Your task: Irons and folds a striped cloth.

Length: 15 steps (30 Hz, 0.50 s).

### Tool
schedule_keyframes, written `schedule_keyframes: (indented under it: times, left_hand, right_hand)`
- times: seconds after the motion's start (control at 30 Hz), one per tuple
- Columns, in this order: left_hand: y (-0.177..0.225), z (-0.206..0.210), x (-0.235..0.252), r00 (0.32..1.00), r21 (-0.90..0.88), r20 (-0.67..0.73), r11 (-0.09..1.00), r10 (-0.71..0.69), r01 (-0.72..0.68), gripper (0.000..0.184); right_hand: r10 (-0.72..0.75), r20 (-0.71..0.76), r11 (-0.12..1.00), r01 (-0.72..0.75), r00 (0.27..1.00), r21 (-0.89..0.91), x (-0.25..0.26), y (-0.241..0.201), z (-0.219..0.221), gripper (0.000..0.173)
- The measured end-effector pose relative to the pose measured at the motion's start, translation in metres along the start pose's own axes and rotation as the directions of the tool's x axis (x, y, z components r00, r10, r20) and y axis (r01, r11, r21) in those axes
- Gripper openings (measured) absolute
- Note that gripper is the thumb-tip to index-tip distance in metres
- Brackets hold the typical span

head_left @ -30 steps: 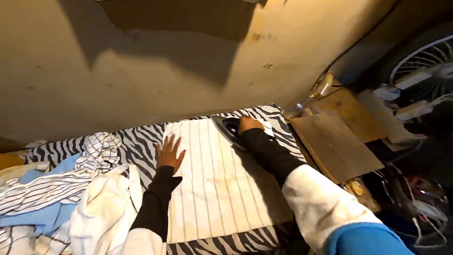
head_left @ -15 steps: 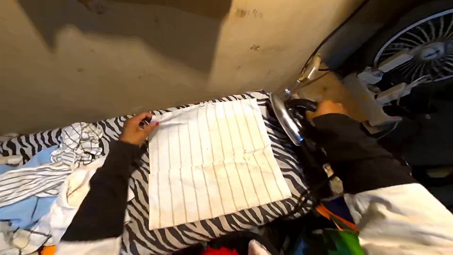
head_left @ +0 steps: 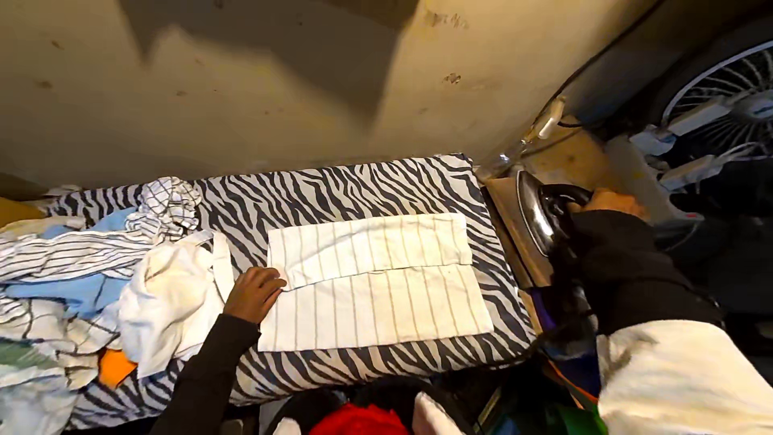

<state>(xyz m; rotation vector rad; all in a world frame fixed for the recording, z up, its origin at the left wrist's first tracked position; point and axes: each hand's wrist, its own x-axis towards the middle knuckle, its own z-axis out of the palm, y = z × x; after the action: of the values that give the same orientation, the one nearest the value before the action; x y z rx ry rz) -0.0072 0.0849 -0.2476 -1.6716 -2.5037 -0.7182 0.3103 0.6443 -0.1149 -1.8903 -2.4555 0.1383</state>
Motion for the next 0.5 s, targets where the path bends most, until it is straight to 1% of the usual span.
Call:
schedule_keyframes:
  times: [0.03, 0.07, 0.1, 0.13, 0.17, 0.2, 0.23, 0.27, 0.3, 0.33, 0.37, 0.4, 0.5]
  left_hand:
    - [0.001, -0.003, 0.004, 1.0, -0.017, -0.009, 1.0, 0.007, -0.007, 0.022]
    - [0.002, -0.008, 0.01, 1.0, -0.046, -0.028, 0.999, 0.0, -0.001, 0.024]
    - [0.003, -0.015, 0.017, 0.999, -0.093, -0.038, 0.995, -0.033, 0.029, 0.026]
    - [0.005, -0.021, 0.022, 0.996, -0.134, -0.05, 0.989, -0.072, 0.064, 0.026]
    - [0.006, -0.028, 0.025, 0.991, -0.169, -0.073, 0.981, -0.11, 0.096, 0.027]
    - [0.006, -0.033, 0.027, 0.985, -0.203, -0.101, 0.972, -0.141, 0.118, 0.027]
    - [0.005, -0.038, 0.028, 0.978, -0.24, -0.126, 0.961, -0.169, 0.135, 0.027]
    - [0.004, -0.043, 0.029, 0.971, -0.273, -0.143, 0.951, -0.19, 0.146, 0.027]
    - [0.003, -0.049, 0.029, 0.967, -0.297, -0.155, 0.943, -0.2, 0.147, 0.027]
    - [0.003, -0.055, 0.027, 0.965, -0.31, -0.166, 0.94, -0.204, 0.145, 0.026]
    - [0.002, -0.059, 0.022, 0.963, -0.308, -0.177, 0.941, -0.201, 0.14, 0.026]
    - [0.003, -0.063, 0.016, 0.964, -0.298, -0.182, 0.945, -0.193, 0.133, 0.026]
    - [0.01, -0.064, -0.011, 0.971, -0.268, -0.16, 0.955, -0.176, 0.129, 0.027]
  right_hand:
    - [-0.089, -0.073, 0.996, 0.09, 0.993, 0.01, -0.014, -0.008, -0.004, 0.061]
    - [-0.217, -0.132, 0.974, 0.223, 0.967, 0.031, -0.036, -0.022, -0.011, 0.064]
    - [-0.371, -0.148, 0.925, 0.379, 0.917, 0.031, -0.057, -0.039, -0.012, 0.067]
    - [-0.532, -0.11, 0.843, 0.538, 0.839, 0.025, -0.077, -0.057, -0.002, 0.07]
    - [-0.681, -0.025, 0.731, 0.682, 0.732, 0.022, -0.094, -0.073, 0.019, 0.07]
    - [-0.8, 0.054, 0.599, 0.799, 0.597, 0.047, -0.11, -0.085, 0.048, 0.064]
    - [-0.867, 0.107, 0.495, 0.865, 0.486, 0.084, -0.12, -0.089, 0.076, 0.055]
    - [-0.898, 0.09, 0.438, 0.892, 0.43, 0.112, -0.124, -0.088, 0.097, 0.043]
    - [-0.904, 0.039, 0.427, 0.892, 0.426, 0.146, -0.123, -0.083, 0.104, 0.032]
    - [-0.893, -0.045, 0.438, 0.887, 0.448, 0.148, -0.119, -0.078, 0.104, 0.024]
    - [-0.872, -0.112, 0.46, 0.876, 0.476, 0.144, -0.117, -0.072, 0.096, 0.021]
    - [-0.855, -0.175, 0.471, 0.872, 0.489, 0.137, -0.117, -0.064, 0.087, 0.021]
    - [-0.834, -0.293, 0.445, 0.884, 0.467, 0.141, -0.137, -0.033, 0.077, 0.024]
